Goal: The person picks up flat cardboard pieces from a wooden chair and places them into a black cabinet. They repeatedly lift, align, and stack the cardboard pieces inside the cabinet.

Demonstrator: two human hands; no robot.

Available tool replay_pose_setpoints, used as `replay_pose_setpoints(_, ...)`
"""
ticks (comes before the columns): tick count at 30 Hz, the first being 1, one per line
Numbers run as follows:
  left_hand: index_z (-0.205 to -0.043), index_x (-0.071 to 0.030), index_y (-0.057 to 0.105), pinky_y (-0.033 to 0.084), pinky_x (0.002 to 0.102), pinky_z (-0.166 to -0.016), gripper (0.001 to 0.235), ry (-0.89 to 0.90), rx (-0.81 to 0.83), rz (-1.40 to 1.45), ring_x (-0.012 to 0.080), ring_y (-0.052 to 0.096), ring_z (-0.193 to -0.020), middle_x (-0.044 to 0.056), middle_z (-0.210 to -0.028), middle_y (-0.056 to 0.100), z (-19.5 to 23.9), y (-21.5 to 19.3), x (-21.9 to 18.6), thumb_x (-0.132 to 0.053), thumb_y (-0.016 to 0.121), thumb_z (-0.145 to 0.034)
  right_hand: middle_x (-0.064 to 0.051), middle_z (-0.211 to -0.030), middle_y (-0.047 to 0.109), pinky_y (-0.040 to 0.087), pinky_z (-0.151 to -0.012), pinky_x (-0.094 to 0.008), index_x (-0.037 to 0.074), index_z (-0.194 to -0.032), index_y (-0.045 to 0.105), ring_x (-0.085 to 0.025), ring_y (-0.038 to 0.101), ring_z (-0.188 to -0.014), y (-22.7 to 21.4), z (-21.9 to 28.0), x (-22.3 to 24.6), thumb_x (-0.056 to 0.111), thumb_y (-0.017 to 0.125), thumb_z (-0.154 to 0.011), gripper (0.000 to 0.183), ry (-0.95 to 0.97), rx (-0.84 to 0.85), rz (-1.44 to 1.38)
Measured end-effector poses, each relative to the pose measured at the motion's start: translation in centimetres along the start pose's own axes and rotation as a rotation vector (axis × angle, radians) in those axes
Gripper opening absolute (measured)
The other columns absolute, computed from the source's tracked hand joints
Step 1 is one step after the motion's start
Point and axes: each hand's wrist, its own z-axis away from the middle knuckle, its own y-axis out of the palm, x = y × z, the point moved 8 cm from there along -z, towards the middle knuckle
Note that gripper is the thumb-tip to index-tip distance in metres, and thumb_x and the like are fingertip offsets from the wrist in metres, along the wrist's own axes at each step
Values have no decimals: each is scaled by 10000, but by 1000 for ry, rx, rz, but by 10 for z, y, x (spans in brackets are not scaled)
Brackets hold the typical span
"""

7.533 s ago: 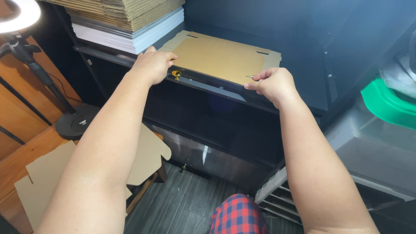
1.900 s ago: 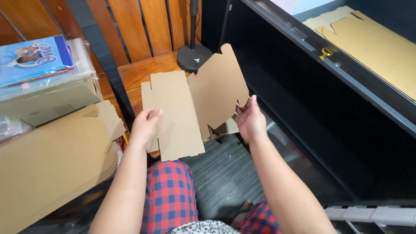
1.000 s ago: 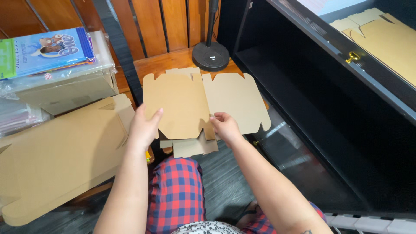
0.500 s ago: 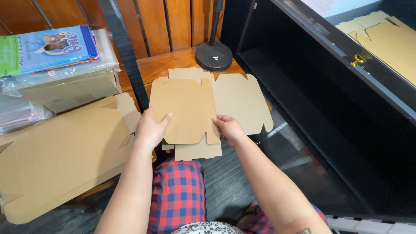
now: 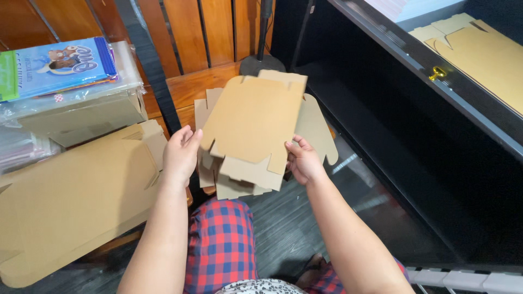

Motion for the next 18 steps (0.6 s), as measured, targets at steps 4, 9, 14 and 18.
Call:
replay_pose_setpoints(4,-1527,13,459,418,502,-1161,693,-38,-3,119,394,446,-1449,269,-1560,464,-23,19,39,-426,677,-1037,-61,-987,717,645,-583,-284,147,-1277,547,-200,747,-784,-22,-18,-15,50,641,-998,311,-39,-67,-100)
replay_pose_setpoints(9,-1627,93,71,201,629,-1241,1063,-284,229,392,556,199,-1522,412,-1646,148,0,77,53,-528,651,-988,-33,-964,695,680,-665,-314,127,-1230,499,-203,759,-796,-33,-23,-44,14,631,-988,298,-35,-160,-189)
replay_pose_setpoints(14,-1524,28,390,487,541,-1012,776,-294,296,382,444,604,-1206,264,-1353,533,-21,117,103,-347,765,-958,-44,-986,656,681,-722,-354,119,-1241,468,-227,745,-840,-15,-13,-65,-20,636,-969,349,6,-213,-288)
replay_pose_setpoints(18,-1253,1,505,626,371,-758,509,-297,210,323,252,767,-816,141,-986,698,-23,126,119,-37,823,-856,-90,-1066,642,664,-817,-416,91,-1258,455,-272,738,-933,-7,-9,-78,-47,677,-936,415,47,-226,-343)
